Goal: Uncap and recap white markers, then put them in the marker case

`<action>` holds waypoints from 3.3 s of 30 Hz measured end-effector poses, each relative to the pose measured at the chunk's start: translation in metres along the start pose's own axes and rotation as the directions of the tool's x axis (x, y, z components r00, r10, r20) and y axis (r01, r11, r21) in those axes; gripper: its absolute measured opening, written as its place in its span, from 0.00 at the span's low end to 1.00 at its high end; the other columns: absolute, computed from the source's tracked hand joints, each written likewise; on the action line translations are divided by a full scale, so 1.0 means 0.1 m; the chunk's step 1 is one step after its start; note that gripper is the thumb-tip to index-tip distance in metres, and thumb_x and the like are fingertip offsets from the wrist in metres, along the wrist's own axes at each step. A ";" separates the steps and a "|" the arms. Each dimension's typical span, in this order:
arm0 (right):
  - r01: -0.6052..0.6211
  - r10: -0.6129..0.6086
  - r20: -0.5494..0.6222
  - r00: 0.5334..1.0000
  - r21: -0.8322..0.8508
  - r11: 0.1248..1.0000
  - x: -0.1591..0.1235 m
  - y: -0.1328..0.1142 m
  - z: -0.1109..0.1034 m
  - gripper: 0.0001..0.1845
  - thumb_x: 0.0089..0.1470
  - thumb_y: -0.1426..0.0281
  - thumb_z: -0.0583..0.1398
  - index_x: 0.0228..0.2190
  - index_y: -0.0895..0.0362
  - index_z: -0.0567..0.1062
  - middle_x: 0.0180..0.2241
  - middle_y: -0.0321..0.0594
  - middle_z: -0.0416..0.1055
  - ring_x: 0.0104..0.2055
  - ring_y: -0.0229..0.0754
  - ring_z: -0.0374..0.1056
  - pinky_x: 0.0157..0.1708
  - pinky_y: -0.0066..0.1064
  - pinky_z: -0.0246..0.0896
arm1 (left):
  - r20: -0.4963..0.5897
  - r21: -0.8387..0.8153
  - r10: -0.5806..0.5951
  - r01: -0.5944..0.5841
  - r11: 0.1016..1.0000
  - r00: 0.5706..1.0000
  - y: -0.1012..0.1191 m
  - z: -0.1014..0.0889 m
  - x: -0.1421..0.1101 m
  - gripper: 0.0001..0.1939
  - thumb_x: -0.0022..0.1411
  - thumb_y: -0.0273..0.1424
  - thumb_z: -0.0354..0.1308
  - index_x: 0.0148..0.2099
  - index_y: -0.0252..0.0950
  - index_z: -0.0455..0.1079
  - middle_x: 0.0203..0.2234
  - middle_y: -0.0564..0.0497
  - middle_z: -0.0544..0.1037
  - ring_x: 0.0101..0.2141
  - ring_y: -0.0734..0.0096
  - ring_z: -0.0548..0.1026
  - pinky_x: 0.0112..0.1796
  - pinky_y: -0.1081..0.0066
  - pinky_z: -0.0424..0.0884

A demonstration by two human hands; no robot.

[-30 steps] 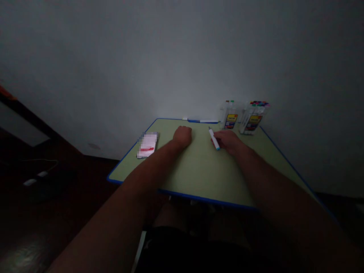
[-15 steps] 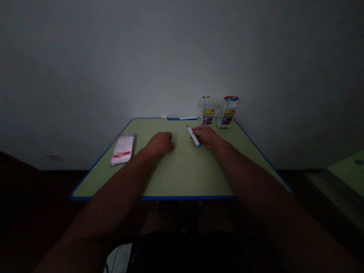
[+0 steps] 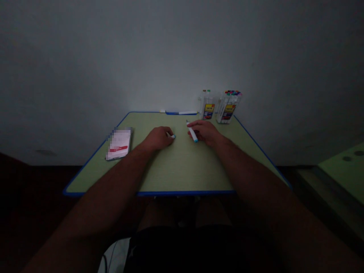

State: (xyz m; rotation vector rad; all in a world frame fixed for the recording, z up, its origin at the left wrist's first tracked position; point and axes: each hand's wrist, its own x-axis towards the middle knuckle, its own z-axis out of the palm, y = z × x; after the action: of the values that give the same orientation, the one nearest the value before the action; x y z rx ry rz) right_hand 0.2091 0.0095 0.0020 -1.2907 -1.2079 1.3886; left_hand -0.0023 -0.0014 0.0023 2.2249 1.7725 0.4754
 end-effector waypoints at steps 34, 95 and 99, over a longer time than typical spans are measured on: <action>0.058 -0.058 0.054 0.997 -0.015 0.998 0.04 0.06 0.01 0.04 0.57 0.77 0.63 0.34 0.57 0.74 0.27 0.39 0.78 0.23 0.33 0.69 0.22 0.22 0.62 | -0.311 -0.524 0.054 -0.218 0.823 0.949 0.06 0.04 0.01 0.11 0.49 0.23 0.62 0.34 0.37 0.64 0.32 0.52 0.79 0.27 0.76 0.71 0.30 0.73 0.67; 0.054 -0.054 0.030 0.998 -0.006 0.999 0.02 0.02 0.00 0.11 0.54 0.81 0.62 0.32 0.56 0.67 0.28 0.40 0.79 0.23 0.36 0.68 0.21 0.25 0.62 | -0.340 -0.464 0.009 -0.176 0.868 0.941 0.04 0.07 0.03 0.07 0.56 0.33 0.64 0.37 0.36 0.77 0.23 0.51 0.79 0.25 0.70 0.75 0.30 0.68 0.67; 0.051 -0.051 0.033 0.998 -0.007 0.999 0.02 0.02 0.00 0.11 0.54 0.82 0.62 0.33 0.56 0.67 0.28 0.40 0.79 0.22 0.35 0.68 0.21 0.25 0.62 | -0.344 -0.470 0.001 -0.174 0.865 0.939 0.04 0.06 0.02 0.07 0.55 0.32 0.64 0.37 0.36 0.77 0.23 0.51 0.78 0.24 0.71 0.74 0.29 0.68 0.67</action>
State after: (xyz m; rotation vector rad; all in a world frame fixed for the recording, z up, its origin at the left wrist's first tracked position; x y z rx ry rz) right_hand 0.2089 0.0115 -0.0002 -1.2379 -1.2610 1.3746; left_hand 0.0046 0.0001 -0.0015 1.9359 1.4597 1.2421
